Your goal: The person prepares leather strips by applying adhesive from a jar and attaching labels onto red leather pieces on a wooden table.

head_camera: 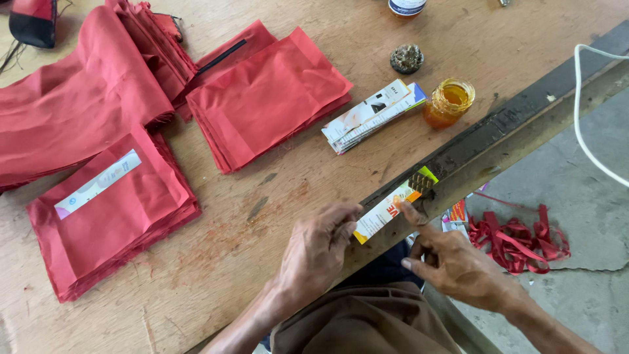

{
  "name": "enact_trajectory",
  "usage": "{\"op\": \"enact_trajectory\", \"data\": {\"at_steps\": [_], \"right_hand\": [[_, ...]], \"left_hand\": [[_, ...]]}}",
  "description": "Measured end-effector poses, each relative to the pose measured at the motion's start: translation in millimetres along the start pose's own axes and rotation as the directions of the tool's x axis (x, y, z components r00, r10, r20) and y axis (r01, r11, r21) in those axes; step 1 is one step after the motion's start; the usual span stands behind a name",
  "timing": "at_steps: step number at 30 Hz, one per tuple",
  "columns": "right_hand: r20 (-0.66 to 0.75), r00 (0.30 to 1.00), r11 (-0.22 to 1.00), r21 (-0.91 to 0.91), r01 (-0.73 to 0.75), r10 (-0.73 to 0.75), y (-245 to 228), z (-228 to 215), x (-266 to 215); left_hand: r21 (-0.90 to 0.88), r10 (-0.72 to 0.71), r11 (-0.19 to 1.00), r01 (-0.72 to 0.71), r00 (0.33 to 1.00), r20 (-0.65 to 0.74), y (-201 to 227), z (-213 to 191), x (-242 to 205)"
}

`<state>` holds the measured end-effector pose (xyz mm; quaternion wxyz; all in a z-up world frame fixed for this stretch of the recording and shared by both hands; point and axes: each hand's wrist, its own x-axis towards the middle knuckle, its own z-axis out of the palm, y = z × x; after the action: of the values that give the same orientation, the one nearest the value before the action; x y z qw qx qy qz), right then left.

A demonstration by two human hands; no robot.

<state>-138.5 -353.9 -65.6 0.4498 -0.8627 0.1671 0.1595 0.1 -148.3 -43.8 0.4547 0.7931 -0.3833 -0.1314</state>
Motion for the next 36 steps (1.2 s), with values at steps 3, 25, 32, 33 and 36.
{"op": "enact_trajectory", "data": {"at_steps": [3,25,32,33,36], "right_hand": [[0.016,1.000,0.998,-0.064,-0.003,0.004,-5.6,13.5,0.3],[-0.169,0.958,0.961,-0.115,-0.253,0.232,11.4,-26.3,-7.7],[-0.197,0.978,0.959,-0.283,0.009,-0.067,3.3,-33.3,11.1],[-0.146,0.979,0.937,-0.301,-0.179,0.140,1.2,-35.5,13.0],[-0.099,0.965,0.917,-0.301,-0.262,0.243,-8.1,-32.5,13.6]], "left_hand": [[0.039,-0.208,0.977,0.208,0.978,-0.003,-4.5,-7.7,-8.9],[-0.309,-0.362,0.906,0.289,0.908,-0.212,-22.3,3.2,-28.2],[-0.330,-0.370,0.900,0.286,0.901,-0.227,-25.3,5.7,-29.2],[-0.337,-0.380,0.894,0.294,0.898,-0.224,-25.3,5.6,-29.6],[-0.349,-0.345,0.903,0.250,0.907,-0.240,-25.3,5.9,-31.8]]}}
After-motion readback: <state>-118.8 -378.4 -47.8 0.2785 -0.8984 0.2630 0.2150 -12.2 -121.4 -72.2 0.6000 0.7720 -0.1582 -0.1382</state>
